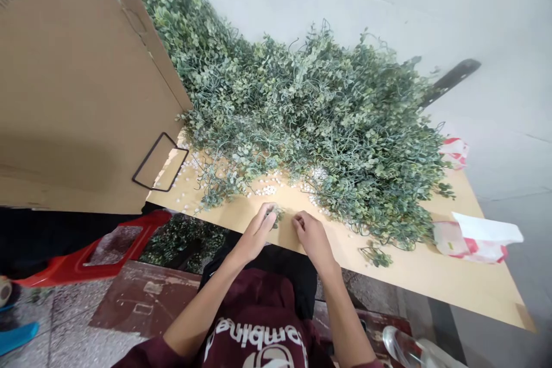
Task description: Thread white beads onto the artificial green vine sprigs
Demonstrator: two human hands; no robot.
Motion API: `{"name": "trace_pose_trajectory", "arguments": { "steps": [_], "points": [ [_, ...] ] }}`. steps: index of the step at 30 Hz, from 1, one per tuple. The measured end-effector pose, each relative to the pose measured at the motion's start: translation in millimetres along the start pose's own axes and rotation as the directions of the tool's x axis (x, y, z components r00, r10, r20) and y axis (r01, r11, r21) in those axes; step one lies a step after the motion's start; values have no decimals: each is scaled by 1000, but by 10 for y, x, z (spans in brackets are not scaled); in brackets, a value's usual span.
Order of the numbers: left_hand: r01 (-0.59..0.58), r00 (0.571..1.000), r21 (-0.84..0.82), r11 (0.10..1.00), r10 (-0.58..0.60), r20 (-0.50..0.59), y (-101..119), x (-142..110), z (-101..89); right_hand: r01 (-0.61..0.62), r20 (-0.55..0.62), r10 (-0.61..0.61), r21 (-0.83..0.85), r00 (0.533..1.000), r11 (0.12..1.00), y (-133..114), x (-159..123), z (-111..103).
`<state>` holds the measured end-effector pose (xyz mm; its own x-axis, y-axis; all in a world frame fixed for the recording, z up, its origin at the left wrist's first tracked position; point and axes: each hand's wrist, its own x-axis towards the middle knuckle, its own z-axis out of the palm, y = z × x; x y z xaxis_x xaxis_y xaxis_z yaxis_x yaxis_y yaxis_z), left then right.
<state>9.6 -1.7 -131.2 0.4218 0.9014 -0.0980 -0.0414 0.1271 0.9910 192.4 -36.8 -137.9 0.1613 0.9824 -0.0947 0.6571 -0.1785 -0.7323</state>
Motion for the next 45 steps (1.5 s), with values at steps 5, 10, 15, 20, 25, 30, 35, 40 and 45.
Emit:
{"name": "trace_pose_trajectory", "arguments": {
  "steps": [5, 10, 15, 20, 25, 30, 35, 40, 45],
  "points": [
    [-113, 990, 234, 966, 90, 105, -56, 149, 20, -78, 113, 14, 588, 993, 805, 70, 78, -56],
    [-200, 969, 296, 934, 144, 200, -183, 270, 23, -84, 103, -12, 871, 995, 483, 78, 59, -4],
    [-255, 947, 337, 906, 164, 276, -225, 283, 12, -175, 175, 31, 920, 984, 351, 66, -15, 117],
    [-285, 936, 343, 895, 184, 299, -232, 291, 0, -185, 183, 34, 940, 983, 287, 51, -17, 218],
    [-291, 937, 338, 895, 195, 288, -216, 293, -12, -228, 216, 74, 942, 974, 247, 29, -8, 282],
    [-280, 941, 327, 902, 191, 280, -205, 293, -23, -260, 239, 132, 950, 962, 174, -25, -27, 317],
    [-261, 945, 332, 906, 171, 278, -210, 300, -29, -260, 231, 197, 956, 953, 135, -77, -44, 379],
    [-256, 950, 332, 908, 172, 261, -192, 300, -31, -244, 216, 234, 965, 948, 100, -85, -48, 444],
    [-254, 947, 301, 919, 174, 270, -167, 296, -36, -224, 209, 228, 974, 951, 41, -80, -51, 480]
  ]
}}
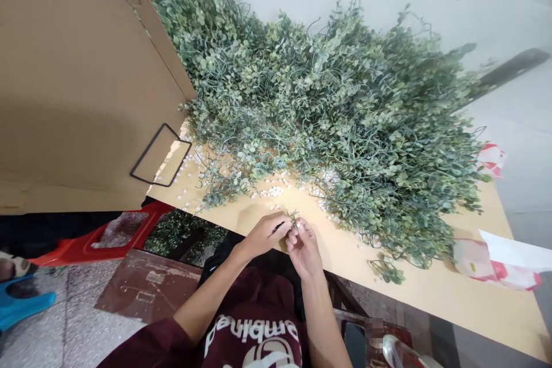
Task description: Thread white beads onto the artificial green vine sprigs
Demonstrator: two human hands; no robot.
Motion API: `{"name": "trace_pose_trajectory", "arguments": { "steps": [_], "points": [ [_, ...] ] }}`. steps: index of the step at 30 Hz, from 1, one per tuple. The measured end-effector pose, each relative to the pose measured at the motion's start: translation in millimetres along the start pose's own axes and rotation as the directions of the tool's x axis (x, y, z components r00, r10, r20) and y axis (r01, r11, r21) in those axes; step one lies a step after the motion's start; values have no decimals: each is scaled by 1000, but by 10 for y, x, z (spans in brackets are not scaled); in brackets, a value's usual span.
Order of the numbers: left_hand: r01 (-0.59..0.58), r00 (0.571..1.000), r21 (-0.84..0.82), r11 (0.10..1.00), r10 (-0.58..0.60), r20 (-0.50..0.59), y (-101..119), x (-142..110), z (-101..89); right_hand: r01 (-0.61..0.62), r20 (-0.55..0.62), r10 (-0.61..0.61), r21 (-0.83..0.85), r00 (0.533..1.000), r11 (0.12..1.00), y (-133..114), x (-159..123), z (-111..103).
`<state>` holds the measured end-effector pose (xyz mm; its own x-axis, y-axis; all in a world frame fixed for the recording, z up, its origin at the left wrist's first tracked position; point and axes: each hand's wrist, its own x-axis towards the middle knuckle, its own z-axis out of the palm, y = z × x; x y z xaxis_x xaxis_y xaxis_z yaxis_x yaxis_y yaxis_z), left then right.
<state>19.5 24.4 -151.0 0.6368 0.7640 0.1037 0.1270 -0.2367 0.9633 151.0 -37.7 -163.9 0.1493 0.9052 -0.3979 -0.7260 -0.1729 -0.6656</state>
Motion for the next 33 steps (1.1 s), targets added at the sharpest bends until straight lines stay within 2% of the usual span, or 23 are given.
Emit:
{"name": "trace_pose_trajectory", "arguments": {
  "steps": [15, 19, 33],
  "points": [
    [6, 1000, -8, 1000, -6, 12, -19, -4, -20, 13, 1, -13, -79, 1000, 997, 20, 22, 1],
    [0, 999, 21, 1000, -1, 42, -17, 3, -29, 14, -5, -14, -93, 1000, 996, 12, 6, 13],
    [-42, 997, 47, 998, 39, 65, -22, 5, -30, 6, 50, 1, -125, 999, 992, 18, 1, -19]
  ]
}}
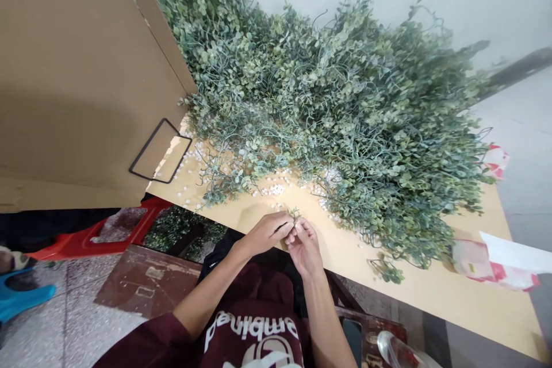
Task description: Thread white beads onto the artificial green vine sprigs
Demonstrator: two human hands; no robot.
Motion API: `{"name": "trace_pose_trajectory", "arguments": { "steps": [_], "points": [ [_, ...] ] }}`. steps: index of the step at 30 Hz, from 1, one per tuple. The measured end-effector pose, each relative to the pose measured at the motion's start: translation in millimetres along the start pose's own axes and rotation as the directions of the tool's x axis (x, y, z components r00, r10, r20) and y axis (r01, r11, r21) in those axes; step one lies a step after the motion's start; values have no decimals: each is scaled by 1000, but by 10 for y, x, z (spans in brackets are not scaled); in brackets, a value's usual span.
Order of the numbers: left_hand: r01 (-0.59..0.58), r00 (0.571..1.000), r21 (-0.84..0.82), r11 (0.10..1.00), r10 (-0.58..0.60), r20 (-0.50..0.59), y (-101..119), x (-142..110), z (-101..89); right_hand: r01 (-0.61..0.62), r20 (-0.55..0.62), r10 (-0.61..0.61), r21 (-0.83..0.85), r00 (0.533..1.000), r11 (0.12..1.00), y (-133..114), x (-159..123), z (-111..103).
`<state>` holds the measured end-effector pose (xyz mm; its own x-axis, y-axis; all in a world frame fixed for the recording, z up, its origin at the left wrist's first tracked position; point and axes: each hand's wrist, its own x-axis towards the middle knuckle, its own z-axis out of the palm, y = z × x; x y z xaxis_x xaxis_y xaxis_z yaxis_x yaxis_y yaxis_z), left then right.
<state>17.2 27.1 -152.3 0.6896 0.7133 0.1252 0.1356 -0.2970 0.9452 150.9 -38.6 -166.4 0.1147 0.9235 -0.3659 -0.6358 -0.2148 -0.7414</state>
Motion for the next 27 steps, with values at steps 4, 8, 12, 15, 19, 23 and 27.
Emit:
{"name": "trace_pose_trajectory", "arguments": {
  "steps": [4, 8, 12, 15, 19, 23, 27],
  "points": [
    [-9, 1000, -1, 1000, 9, 2, -4, -1, 1, 2, 7, -2, -2, 1000, 1000, -12, -12, 16],
    [25, 1000, 11, 1000, -25, -7, 23, 9, 0, 33, -1, -33, -27, 999, 999, -33, -31, 64],
    [39, 999, -1, 999, -39, -30, 67, 10, 1, 158, -96, -164, -66, 982, 985, 40, -34, 110],
    [23, 999, -3, 1000, -24, -32, 84, 4, -7, 261, -136, -285, -169, 949, 950, 124, -49, 106],
    [-6, 999, 33, 999, 7, -36, 58, 5, -10, 311, -77, -416, -545, 906, 779, 23, -126, 22],
    [3, 1000, 128, 992, -2, -7, 21, 17, 36, 341, 174, -379, -834, 909, 434, -395, -153, -2],
    [21, 998, 260, 965, -34, 46, 20, 19, 88, 400, 354, -271, -906, 895, 141, -754, 75, 180]
  ]
}}
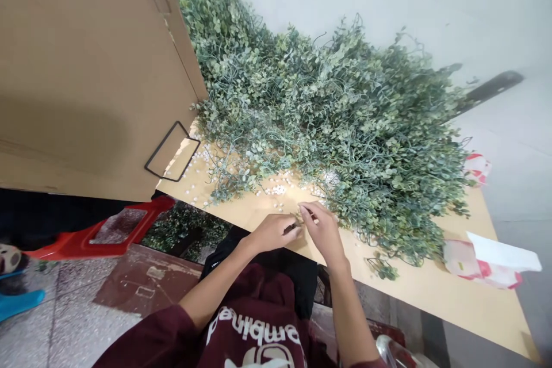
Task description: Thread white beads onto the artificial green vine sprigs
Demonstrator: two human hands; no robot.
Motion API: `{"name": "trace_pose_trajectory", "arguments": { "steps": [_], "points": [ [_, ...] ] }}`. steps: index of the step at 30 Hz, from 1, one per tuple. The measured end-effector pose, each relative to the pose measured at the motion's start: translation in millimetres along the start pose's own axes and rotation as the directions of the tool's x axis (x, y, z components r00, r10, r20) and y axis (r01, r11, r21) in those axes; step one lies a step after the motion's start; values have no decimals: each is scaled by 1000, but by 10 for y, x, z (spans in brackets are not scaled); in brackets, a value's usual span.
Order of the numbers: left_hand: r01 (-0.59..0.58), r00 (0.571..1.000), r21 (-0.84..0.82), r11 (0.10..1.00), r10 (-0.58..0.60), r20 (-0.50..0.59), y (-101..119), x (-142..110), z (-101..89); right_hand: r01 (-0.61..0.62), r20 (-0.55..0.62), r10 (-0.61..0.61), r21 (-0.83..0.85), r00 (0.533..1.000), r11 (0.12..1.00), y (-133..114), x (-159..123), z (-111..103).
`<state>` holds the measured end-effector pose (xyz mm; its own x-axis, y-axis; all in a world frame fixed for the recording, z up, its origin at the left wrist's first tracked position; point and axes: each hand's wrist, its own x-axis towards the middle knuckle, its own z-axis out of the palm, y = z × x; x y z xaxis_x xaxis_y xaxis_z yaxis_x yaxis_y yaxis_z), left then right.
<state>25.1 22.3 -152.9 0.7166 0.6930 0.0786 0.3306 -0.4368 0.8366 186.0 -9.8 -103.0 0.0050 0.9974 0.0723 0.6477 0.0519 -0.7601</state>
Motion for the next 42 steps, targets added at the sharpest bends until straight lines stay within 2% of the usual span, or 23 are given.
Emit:
{"name": "trace_pose_trajectory", "arguments": {
  "steps": [2, 6, 9, 11, 15, 21, 23, 26, 29, 31, 34, 38, 42],
  "points": [
    [39, 999, 37, 999, -39, 17, 1, -9, 8, 17, 149, -9, -53, 989, 998, -45, 232, 5],
    [65, 997, 66, 996, -67, 30, -28, -58, 26, 0, 393, 47, -120, 918, 993, -59, 594, 129],
    [5, 1000, 59, 998, -5, -7, -55, -119, 76, 20, 490, 73, -181, 869, 983, -31, 709, 205],
    [-26, 996, 73, 997, 32, -78, -70, -163, 126, 38, 524, 79, -209, 848, 977, -8, 726, 230],
    [-37, 970, 139, 990, 69, -232, -90, -225, 208, 47, 478, 76, -241, 875, 969, 48, 692, 231],
    [-22, 954, 173, 985, 73, -292, -46, -216, 198, 5, 340, 70, -214, 938, 977, 172, 578, 128],
    [9, 950, 140, 990, 35, -310, -23, -219, 183, -43, 278, 72, -107, 958, 993, 221, 502, 56],
    [21, 941, 34, 999, -8, -339, -14, -252, 169, -105, 131, 82, 175, 988, 979, 289, 331, -66],
    [-19, 925, -104, 994, -22, -378, -28, -297, 172, -111, -11, 128, 434, 992, 894, 321, 111, -156],
    [-13, 918, -184, 983, -61, -392, -28, -314, 176, -104, -34, 147, 546, 989, 831, 314, -41, -176],
    [-16, 927, -241, 970, -76, -367, 12, -299, 171, -122, 21, 144, 654, 989, 746, 288, -230, -136],
    [-104, 948, -247, 963, 21, -319, 114, -240, 140, -164, 107, 128, 759, 986, 630, 280, -368, -17],
    [-150, 963, -211, 966, 94, -252, 205, -217, 120, -207, 152, 152, 857, 977, 472, 279, -446, 70]
  ]
}}
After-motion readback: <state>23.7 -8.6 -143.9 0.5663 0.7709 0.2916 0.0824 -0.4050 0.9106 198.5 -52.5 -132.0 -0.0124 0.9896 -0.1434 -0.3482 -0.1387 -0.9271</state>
